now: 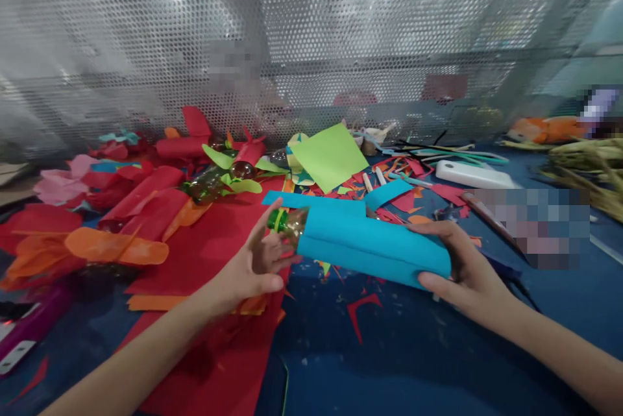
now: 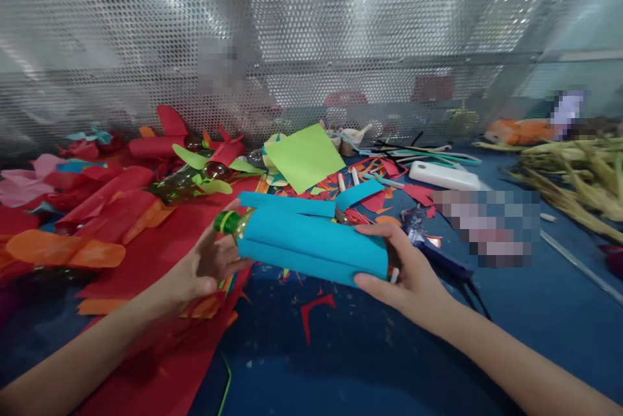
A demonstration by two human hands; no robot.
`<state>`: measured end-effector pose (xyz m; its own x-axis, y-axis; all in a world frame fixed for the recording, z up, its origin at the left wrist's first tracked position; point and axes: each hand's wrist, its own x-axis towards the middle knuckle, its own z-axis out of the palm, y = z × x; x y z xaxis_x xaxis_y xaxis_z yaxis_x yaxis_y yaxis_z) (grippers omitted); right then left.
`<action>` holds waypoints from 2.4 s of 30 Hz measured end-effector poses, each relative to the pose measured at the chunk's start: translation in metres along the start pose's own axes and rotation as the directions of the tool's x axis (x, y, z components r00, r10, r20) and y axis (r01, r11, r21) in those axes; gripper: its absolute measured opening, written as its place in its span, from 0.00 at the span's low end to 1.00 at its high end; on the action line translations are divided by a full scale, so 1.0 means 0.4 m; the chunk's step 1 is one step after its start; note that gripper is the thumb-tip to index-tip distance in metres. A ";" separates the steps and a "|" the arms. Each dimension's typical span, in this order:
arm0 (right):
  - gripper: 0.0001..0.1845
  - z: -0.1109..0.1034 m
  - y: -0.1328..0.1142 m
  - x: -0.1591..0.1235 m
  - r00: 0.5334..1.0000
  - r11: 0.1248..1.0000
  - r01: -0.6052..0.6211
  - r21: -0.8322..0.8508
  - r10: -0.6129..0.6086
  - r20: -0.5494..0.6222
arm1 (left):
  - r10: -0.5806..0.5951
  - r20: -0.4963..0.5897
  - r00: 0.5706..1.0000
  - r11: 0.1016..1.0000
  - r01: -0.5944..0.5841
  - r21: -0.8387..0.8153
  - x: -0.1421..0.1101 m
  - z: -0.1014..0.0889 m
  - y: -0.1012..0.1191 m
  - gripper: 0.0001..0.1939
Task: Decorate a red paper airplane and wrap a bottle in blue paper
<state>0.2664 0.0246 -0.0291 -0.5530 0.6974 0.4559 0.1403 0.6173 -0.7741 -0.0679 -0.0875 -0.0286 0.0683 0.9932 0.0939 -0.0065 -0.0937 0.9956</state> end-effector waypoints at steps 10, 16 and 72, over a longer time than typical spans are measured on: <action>0.27 0.002 -0.024 0.019 0.983 0.998 -0.008 0.055 -0.002 0.182 | 0.003 -0.167 0.986 0.973 0.035 0.228 -0.007 -0.015 0.003 0.57; 0.31 0.005 -0.033 0.019 0.960 0.998 -0.059 -0.006 0.059 0.275 | 0.124 -0.063 0.990 0.768 -0.055 0.638 -0.029 -0.021 0.041 0.44; 0.39 -0.007 -0.035 0.010 0.918 0.995 -0.101 0.018 0.086 0.388 | 0.035 -0.104 0.994 0.822 0.030 0.569 -0.031 0.035 0.073 0.30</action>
<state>0.2647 0.0198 -0.0151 -0.8139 0.5519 0.1815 0.1805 0.5371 -0.8240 -0.0550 -0.1036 -0.0009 -0.0361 0.9910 0.1286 0.5646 -0.0860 0.8209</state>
